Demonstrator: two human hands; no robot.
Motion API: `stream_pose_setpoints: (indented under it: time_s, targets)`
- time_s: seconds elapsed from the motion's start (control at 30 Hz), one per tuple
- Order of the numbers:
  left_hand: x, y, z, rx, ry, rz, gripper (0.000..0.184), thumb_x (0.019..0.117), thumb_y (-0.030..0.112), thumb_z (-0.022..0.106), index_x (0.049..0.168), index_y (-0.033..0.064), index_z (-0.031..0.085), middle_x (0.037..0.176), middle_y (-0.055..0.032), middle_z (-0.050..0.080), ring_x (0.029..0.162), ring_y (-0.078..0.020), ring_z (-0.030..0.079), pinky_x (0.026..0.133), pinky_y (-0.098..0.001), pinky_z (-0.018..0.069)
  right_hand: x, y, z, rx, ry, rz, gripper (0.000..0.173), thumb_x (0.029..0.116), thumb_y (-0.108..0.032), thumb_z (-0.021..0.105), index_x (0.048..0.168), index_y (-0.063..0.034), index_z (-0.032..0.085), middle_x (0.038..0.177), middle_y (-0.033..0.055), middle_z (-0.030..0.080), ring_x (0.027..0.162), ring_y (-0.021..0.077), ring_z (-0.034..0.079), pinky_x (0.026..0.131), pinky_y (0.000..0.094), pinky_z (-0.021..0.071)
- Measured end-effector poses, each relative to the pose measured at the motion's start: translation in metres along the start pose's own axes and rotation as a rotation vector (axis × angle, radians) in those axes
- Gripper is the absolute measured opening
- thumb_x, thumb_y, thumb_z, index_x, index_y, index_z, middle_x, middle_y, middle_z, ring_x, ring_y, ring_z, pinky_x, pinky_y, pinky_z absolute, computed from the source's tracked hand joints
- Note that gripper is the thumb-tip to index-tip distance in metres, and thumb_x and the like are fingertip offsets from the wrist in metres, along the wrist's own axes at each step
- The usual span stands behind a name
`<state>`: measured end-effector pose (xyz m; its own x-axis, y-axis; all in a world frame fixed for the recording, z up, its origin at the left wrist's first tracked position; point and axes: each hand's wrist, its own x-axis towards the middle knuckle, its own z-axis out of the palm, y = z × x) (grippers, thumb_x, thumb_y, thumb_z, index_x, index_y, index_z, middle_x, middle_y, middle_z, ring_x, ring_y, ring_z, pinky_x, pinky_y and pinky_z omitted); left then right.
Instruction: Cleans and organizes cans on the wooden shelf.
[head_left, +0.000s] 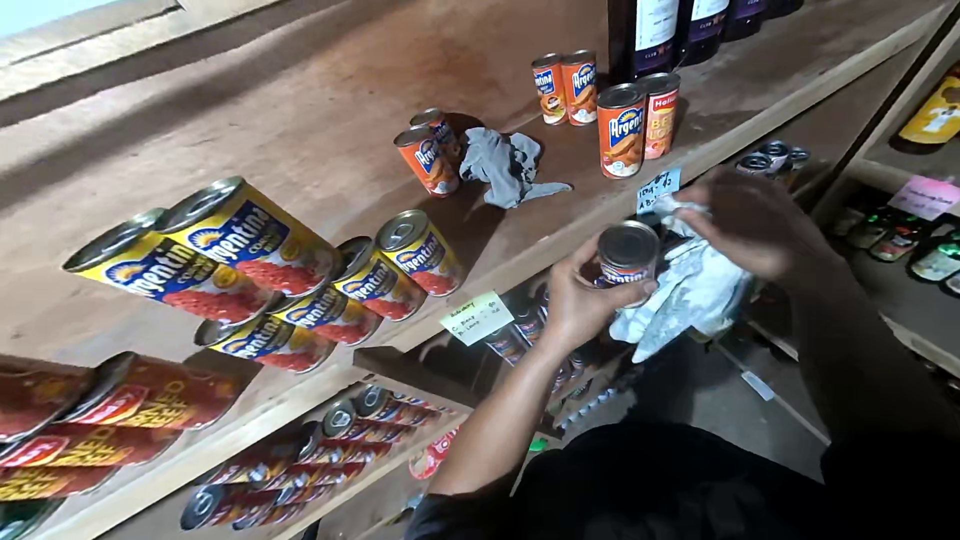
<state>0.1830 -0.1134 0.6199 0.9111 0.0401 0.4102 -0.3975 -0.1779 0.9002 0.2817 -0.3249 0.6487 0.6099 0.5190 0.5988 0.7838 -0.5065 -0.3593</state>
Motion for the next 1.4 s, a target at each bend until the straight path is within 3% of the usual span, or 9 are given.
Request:
stream_pose_setpoints:
  time_s: [0.2,0.33,0.53,0.73,0.9,1.13,1.23,1.3,1.4]
  targets:
    - [0.007,-0.012,0.001,-0.519,0.029,-0.186,0.031,0.0838,0.024,0.083,0.108,0.0143,0.067,0.094,0.0031,0.074,0.085,-0.0069,0.071,0.079,-0.0276,0.0606,-0.012,-0.020,0.011,0.394,0.389,-0.052,0.028,0.1005,-0.014,0.059,0.119,0.0053,0.068,0.122,0.0131,0.066,0.113,0.0070,0.063,0.099,0.0218,0.0508]
    - [0.010,-0.009,0.010,-0.529,0.167,-0.191,0.023,0.0885,-0.004,0.063,0.104,0.0140,0.063,0.087,0.0044,0.072,0.078,-0.0047,0.069,0.072,-0.0248,0.0593,-0.019,-0.040,0.042,0.323,0.197,-0.220,0.040,0.1028,-0.019,0.056,0.137,-0.0005,0.063,0.146,0.0214,0.056,0.135,0.0246,0.056,0.112,0.0319,0.0451]
    - [0.024,0.011,-0.007,-0.893,0.241,-0.268,0.036,0.1001,0.047,0.060,0.123,0.0195,0.060,0.113,-0.0006,0.070,0.105,-0.0127,0.070,0.093,-0.0309,0.0586,-0.033,0.003,0.037,0.394,0.378,-0.049,0.028,0.0996,-0.012,0.060,0.117,0.0064,0.070,0.122,0.0147,0.070,0.119,0.0107,0.064,0.106,0.0265,0.0497]
    - [0.027,0.031,0.016,-1.018,0.317,-0.369,0.042,0.1030,0.054,0.048,0.117,0.0178,0.064,0.105,-0.0007,0.071,0.097,-0.0115,0.071,0.083,-0.0307,0.0606,-0.025,-0.052,0.080,0.230,0.612,-0.316,0.021,0.1036,-0.016,0.059,0.117,-0.0045,0.070,0.136,0.0128,0.063,0.137,0.0233,0.052,0.115,0.0361,0.0418]
    - [0.026,0.037,0.010,-1.037,0.378,-0.346,0.037,0.1058,0.048,0.046,0.121,0.0171,0.058,0.112,-0.0033,0.069,0.106,-0.0167,0.069,0.092,-0.0352,0.0582,-0.020,-0.034,0.077,0.042,0.706,-0.273,0.015,0.0991,-0.008,0.063,0.108,-0.0039,0.074,0.116,0.0165,0.068,0.115,0.0247,0.063,0.102,0.0312,0.0492]
    - [0.020,0.032,0.017,-0.996,0.349,-0.369,0.036,0.1087,0.043,0.040,0.117,0.0143,0.061,0.104,-0.0044,0.071,0.096,-0.0151,0.072,0.086,-0.0312,0.0600,-0.005,-0.049,0.075,0.078,0.821,-0.391,0.010,0.0991,-0.008,0.064,0.109,-0.0063,0.068,0.116,0.0107,0.066,0.118,0.0189,0.061,0.104,0.0294,0.0494]
    - [0.014,0.025,0.014,-0.872,0.354,-0.151,0.027,0.1056,0.035,0.051,0.118,0.0128,0.059,0.105,-0.0042,0.072,0.098,-0.0143,0.072,0.089,-0.0324,0.0598,-0.015,-0.043,0.080,0.043,0.695,-0.199,0.013,0.1025,-0.015,0.058,0.108,-0.0043,0.061,0.113,0.0160,0.065,0.111,0.0184,0.064,0.098,0.0252,0.0507]
    - [0.017,0.024,0.003,-0.684,0.382,0.109,0.048,0.0882,0.046,0.077,0.122,0.0175,0.058,0.105,0.0013,0.073,0.099,-0.0114,0.071,0.090,-0.0344,0.0602,-0.027,-0.041,0.089,0.178,0.445,-0.110,0.020,0.0972,-0.018,0.063,0.099,0.0011,0.069,0.103,0.0199,0.070,0.095,0.0232,0.071,0.084,0.0306,0.0583]
    - [0.034,0.047,-0.026,-0.209,0.446,0.452,0.065,0.0894,0.041,0.078,0.137,0.0159,0.041,0.119,0.0111,0.066,0.109,-0.0045,0.066,0.096,-0.0299,0.0582,-0.044,-0.035,0.104,0.409,0.116,-0.083,0.023,0.0974,-0.021,0.064,0.102,-0.0004,0.073,0.102,0.0144,0.074,0.096,0.0172,0.072,0.089,0.0266,0.0569]
